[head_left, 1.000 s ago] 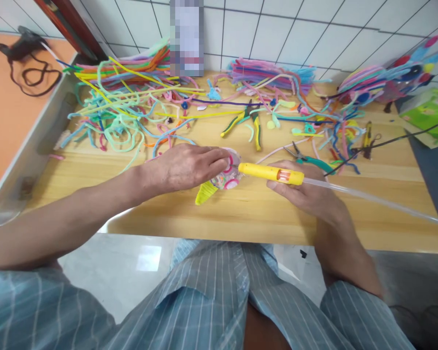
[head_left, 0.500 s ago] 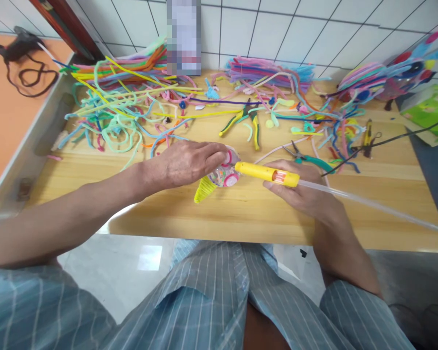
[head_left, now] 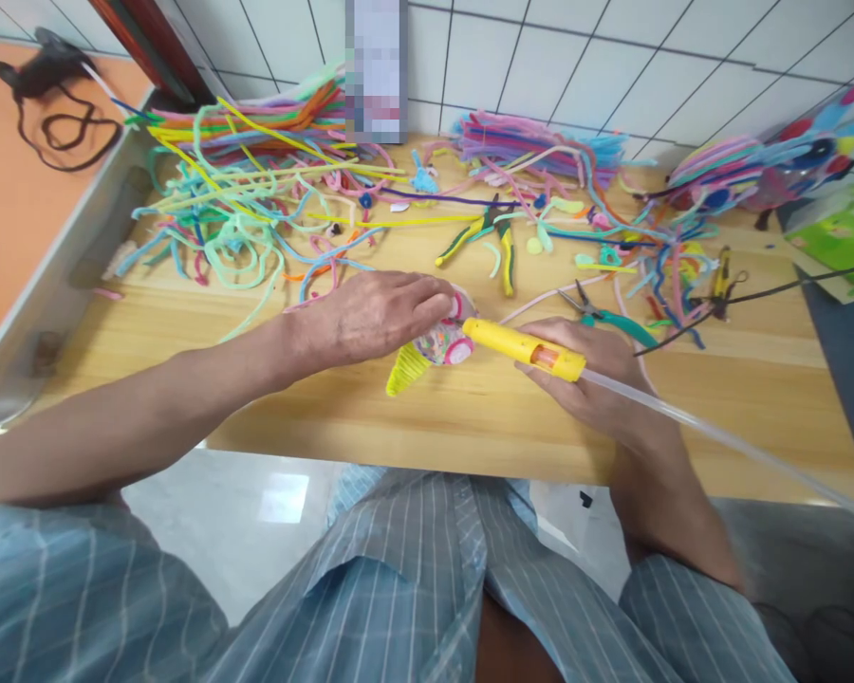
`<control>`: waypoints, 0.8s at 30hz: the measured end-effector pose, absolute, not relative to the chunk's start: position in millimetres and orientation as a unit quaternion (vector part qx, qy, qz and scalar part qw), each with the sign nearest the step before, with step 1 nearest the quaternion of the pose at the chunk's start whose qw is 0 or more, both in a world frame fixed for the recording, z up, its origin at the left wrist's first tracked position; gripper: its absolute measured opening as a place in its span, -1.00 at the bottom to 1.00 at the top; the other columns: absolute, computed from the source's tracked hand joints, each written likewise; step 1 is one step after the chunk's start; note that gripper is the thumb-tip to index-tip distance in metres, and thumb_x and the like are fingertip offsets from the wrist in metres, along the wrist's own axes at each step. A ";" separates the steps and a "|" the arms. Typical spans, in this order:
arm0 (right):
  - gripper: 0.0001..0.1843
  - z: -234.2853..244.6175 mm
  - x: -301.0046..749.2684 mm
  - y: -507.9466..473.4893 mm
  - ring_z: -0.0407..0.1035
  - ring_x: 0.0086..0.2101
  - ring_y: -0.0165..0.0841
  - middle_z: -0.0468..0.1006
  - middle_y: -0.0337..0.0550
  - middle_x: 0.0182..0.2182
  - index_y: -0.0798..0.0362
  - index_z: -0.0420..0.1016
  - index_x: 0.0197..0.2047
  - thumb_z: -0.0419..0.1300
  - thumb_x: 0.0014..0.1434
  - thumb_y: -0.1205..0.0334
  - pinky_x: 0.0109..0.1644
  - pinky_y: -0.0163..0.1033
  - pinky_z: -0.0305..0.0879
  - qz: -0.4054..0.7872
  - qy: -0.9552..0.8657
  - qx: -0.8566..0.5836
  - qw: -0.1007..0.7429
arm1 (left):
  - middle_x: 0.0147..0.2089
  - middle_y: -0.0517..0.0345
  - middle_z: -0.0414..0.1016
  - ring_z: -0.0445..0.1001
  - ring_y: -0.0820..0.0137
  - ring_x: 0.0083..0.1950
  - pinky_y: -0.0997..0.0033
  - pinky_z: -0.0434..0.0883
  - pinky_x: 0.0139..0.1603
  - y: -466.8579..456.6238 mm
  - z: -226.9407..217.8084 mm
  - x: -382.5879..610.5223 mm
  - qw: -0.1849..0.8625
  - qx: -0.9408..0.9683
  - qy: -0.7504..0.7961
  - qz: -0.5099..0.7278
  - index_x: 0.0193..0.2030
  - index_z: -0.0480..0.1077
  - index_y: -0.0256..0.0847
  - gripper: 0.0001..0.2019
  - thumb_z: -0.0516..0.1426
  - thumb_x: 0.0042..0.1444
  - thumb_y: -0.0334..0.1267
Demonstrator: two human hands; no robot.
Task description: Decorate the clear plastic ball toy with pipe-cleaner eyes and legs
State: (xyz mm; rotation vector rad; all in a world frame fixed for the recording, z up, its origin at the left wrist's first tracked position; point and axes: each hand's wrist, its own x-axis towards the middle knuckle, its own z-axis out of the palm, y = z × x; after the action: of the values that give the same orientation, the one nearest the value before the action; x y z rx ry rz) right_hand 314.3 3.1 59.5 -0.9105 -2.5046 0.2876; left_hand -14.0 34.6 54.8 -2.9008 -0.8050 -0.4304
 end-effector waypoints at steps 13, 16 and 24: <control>-0.66 61.1 312.0 -2.9 0.71 -0.09 -0.11 0.79 -0.05 -0.06 -0.09 0.53 0.20 0.19 0.40 0.30 -0.01 -0.07 0.62 0.023 -0.927 -0.321 0.192 | 0.20 -0.09 0.67 0.72 0.28 0.03 0.29 0.64 -0.01 31.5 54.1 -12.1 0.035 -0.950 -0.272 -0.149 0.20 0.43 -0.20 -0.73 -0.05 0.58 -0.30; -0.66 61.6 311.9 -3.0 0.71 -0.11 -0.12 0.78 -0.07 -0.10 -0.08 0.53 0.19 0.18 0.40 0.30 -0.03 -0.08 0.61 0.028 -0.927 -0.320 0.195 | 0.21 -0.09 0.67 0.72 0.28 0.04 0.28 0.65 0.00 31.6 54.8 -12.3 0.024 -0.950 -0.267 -0.159 0.19 0.43 -0.19 -0.73 -0.05 0.58 -0.31; -0.66 62.4 311.7 -4.5 0.70 -0.08 -0.13 0.78 -0.06 -0.05 -0.10 0.54 0.19 0.20 0.40 0.30 -0.02 -0.07 0.62 0.056 -0.922 -0.327 0.201 | 0.24 -0.05 0.66 0.72 0.29 0.07 0.34 0.65 -0.03 28.0 54.7 -11.8 0.017 -0.946 -0.283 -0.158 0.20 0.44 -0.18 -0.77 0.01 0.56 -0.30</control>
State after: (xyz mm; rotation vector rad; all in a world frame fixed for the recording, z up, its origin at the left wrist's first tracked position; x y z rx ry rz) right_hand 311.7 -4.5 62.4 -0.9134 -2.5749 0.1575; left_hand -11.8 28.0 54.7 -2.9393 -0.8803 -0.4902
